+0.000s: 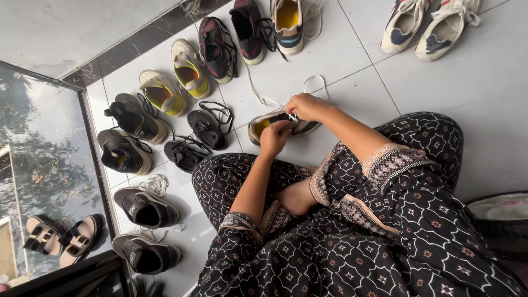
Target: The person sits on a tiled floor surrounded by several pairs of shoes and repeatedly threads a white shoelace through the eyelets of a single sneaker. They pull the lace through, adjust the tension, and continue lacing the same shoe without finishing the task or moving to another pair.
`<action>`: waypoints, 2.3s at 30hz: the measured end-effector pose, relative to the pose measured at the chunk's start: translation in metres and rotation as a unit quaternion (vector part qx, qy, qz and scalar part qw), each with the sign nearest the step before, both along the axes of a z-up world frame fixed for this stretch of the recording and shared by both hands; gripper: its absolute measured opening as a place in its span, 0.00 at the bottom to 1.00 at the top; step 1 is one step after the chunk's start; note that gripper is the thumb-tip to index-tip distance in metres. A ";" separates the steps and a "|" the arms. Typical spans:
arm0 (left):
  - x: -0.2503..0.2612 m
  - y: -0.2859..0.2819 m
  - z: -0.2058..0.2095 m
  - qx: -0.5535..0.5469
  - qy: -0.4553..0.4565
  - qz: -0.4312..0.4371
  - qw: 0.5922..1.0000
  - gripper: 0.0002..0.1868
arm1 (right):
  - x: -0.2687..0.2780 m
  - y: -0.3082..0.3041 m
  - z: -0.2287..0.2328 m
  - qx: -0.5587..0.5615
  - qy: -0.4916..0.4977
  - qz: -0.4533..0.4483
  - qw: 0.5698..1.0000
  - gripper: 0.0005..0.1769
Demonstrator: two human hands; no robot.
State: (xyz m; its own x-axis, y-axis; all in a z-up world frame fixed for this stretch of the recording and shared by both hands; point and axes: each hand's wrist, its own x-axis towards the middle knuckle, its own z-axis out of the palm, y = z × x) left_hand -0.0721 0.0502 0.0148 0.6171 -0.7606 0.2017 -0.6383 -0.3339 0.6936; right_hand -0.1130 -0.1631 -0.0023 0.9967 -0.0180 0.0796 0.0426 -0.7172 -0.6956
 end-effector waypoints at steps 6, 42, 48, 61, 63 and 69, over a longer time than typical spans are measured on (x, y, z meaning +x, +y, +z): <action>0.011 0.004 0.029 0.004 0.018 -0.050 0.999 0.12 | -0.001 0.006 0.037 -0.017 0.084 0.065 0.994 0.09; 0.014 0.000 -0.002 -0.023 -0.052 0.032 0.998 0.09 | -0.028 0.035 0.055 -0.056 0.002 -0.017 0.998 0.14; 0.033 0.004 -0.015 -0.060 0.173 0.037 0.982 0.11 | -0.034 0.034 0.054 -0.097 -0.199 0.038 0.974 0.11; 0.027 0.000 -0.006 -0.040 0.136 0.008 0.990 0.10 | -0.046 0.041 0.163 0.362 -0.304 -0.032 0.880 0.06; 0.012 -0.006 -0.005 0.022 0.091 0.017 0.995 0.08 | -0.070 0.024 0.194 0.371 -0.343 -0.094 0.858 0.06; -0.001 -0.017 -0.001 0.047 0.074 0.029 0.996 0.07 | -0.153 0.025 0.266 0.329 -0.495 -0.149 0.790 0.09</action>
